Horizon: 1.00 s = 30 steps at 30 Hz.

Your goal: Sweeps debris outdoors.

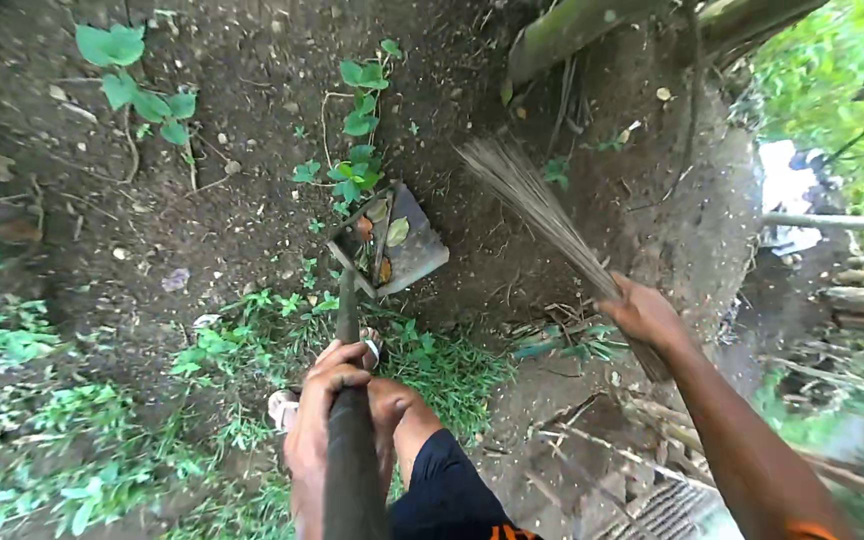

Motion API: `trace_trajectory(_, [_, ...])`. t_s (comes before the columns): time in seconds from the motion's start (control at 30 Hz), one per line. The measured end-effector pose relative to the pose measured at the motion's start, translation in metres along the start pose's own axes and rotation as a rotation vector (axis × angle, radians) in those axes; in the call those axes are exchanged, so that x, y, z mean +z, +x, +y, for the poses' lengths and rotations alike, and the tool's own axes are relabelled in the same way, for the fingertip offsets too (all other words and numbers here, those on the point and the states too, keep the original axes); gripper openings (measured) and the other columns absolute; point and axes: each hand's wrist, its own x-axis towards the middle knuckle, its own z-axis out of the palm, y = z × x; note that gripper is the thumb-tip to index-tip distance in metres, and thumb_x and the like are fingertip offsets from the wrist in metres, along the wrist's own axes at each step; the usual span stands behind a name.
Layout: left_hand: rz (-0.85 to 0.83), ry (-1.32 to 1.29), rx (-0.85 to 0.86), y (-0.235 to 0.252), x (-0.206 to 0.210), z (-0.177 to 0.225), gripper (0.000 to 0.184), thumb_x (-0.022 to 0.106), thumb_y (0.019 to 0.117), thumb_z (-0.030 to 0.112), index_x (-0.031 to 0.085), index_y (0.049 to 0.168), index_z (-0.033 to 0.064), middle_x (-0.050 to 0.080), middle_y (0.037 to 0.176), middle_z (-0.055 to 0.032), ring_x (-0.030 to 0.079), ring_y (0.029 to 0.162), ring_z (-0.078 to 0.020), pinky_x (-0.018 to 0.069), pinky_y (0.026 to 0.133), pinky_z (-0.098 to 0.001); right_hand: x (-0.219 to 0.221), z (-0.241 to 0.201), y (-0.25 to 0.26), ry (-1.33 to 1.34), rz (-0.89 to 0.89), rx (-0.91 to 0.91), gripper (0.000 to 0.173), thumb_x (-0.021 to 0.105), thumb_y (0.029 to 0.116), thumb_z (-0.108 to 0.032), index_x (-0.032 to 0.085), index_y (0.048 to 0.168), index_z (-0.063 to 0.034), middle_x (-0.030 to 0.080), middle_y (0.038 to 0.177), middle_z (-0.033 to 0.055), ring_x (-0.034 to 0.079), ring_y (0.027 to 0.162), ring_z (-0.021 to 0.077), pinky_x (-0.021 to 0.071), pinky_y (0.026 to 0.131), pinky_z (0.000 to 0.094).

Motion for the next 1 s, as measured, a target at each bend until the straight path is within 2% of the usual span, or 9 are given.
trace_trajectory(0.1, [-0.061, 0.046, -0.044, 0.006, 0.010, 0.011, 0.053, 0.071, 0.0885, 0.062, 0.060, 0.097, 0.0109, 0.070, 0.112, -0.0069, 0.065, 0.121, -0.0216, 0.0520, 0.108, -0.0425, 0.005, 0.013, -0.036, 0.104, 0.041, 0.088, 0.070, 0.070, 0.0969, -0.036, 0.040, 0.158, -0.0186, 0.069, 0.117, 0.0283, 0.067, 0.107, 0.0488, 0.0499, 0.090, 0.0704])
trace_trajectory(0.23, [-0.090, 0.039, -0.014, 0.010, 0.012, 0.006, 0.052, 0.073, 0.0869, 0.061, 0.059, 0.099, 0.0128, 0.070, 0.113, -0.0052, 0.065, 0.119, -0.0202, 0.0546, 0.103, -0.0387, -0.030, -0.038, 0.066, 0.071, 0.130, 0.087, 0.057, 0.067, 0.0990, -0.036, 0.052, 0.144, -0.0046, 0.066, 0.118, 0.0338, 0.063, 0.112, 0.0545, 0.0482, 0.090, 0.0733])
trace_trajectory(0.37, [-0.135, 0.053, -0.027, 0.025, 0.021, 0.009, 0.054, 0.073, 0.0872, 0.061, 0.060, 0.101, 0.0104, 0.069, 0.114, -0.0067, 0.066, 0.116, -0.0162, 0.0561, 0.098, -0.0327, -0.045, -0.131, 0.150, -0.060, 0.139, 0.013, 0.038, 0.073, 0.0911, -0.025, 0.067, 0.115, 0.0036, 0.068, 0.114, 0.0310, 0.066, 0.107, 0.0513, 0.0510, 0.082, 0.0723])
trace_trajectory(0.47, [-0.125, 0.053, -0.050, 0.035, 0.026, 0.012, 0.056, 0.072, 0.0867, 0.063, 0.060, 0.100, 0.0103, 0.070, 0.111, -0.0067, 0.067, 0.111, -0.0148, 0.0572, 0.093, -0.0308, -0.015, -0.087, 0.116, -0.072, 0.212, -0.117, 0.043, 0.072, 0.0916, -0.025, 0.062, 0.128, -0.0046, 0.069, 0.106, 0.0297, 0.068, 0.097, 0.0522, 0.0522, 0.074, 0.0723])
trace_trajectory(0.57, [-0.120, 0.061, -0.063, 0.044, 0.027, 0.015, 0.057, 0.072, 0.0863, 0.064, 0.060, 0.098, 0.0092, 0.071, 0.109, -0.0075, 0.068, 0.111, -0.0142, 0.0572, 0.093, -0.0300, -0.008, -0.005, 0.034, -0.164, 0.127, -0.027, 0.062, 0.067, 0.0958, -0.033, 0.047, 0.153, -0.0212, 0.069, 0.113, 0.0300, 0.067, 0.102, 0.0534, 0.0509, 0.080, 0.0730])
trace_trajectory(0.7, [-0.135, 0.066, -0.087, 0.048, 0.030, 0.018, 0.058, 0.073, 0.0850, 0.064, 0.060, 0.097, 0.0087, 0.071, 0.110, -0.0080, 0.068, 0.109, -0.0141, 0.0578, 0.091, -0.0302, -0.019, 0.030, -0.038, -0.121, 0.056, 0.101, 0.072, 0.064, 0.0988, -0.035, 0.033, 0.163, -0.0269, 0.070, 0.113, 0.0295, 0.068, 0.102, 0.0516, 0.0511, 0.083, 0.0704])
trace_trajectory(0.83, [-0.167, 0.105, -0.099, 0.047, 0.037, 0.021, 0.059, 0.073, 0.0839, 0.065, 0.061, 0.098, 0.0090, 0.071, 0.110, -0.0067, 0.068, 0.109, -0.0115, 0.0570, 0.091, -0.0279, -0.042, -0.015, 0.052, 0.045, 0.121, 0.003, 0.060, 0.065, 0.1004, -0.037, 0.047, 0.152, -0.0122, 0.068, 0.113, 0.0317, 0.066, 0.106, 0.0532, 0.0493, 0.086, 0.0720])
trace_trajectory(0.93, [-0.191, 0.128, -0.107, 0.046, 0.048, 0.024, 0.061, 0.074, 0.0827, 0.066, 0.062, 0.099, 0.0079, 0.071, 0.110, -0.0075, 0.068, 0.109, -0.0128, 0.0575, 0.091, -0.0285, -0.050, -0.079, 0.139, 0.095, 0.135, -0.013, 0.054, 0.070, 0.0942, -0.034, 0.056, 0.140, -0.0087, 0.069, 0.113, 0.0287, 0.067, 0.106, 0.0510, 0.0512, 0.083, 0.0727])
trace_trajectory(1.0, [-0.215, 0.156, -0.115, 0.049, 0.052, 0.027, 0.064, 0.074, 0.0820, 0.067, 0.062, 0.099, 0.0070, 0.071, 0.109, -0.0081, 0.069, 0.108, -0.0131, 0.0577, 0.090, -0.0286, -0.042, -0.098, 0.151, 0.062, 0.086, -0.076, 0.047, 0.072, 0.0907, -0.030, 0.061, 0.131, -0.0083, 0.069, 0.113, 0.0268, 0.068, 0.105, 0.0489, 0.0524, 0.081, 0.0713])
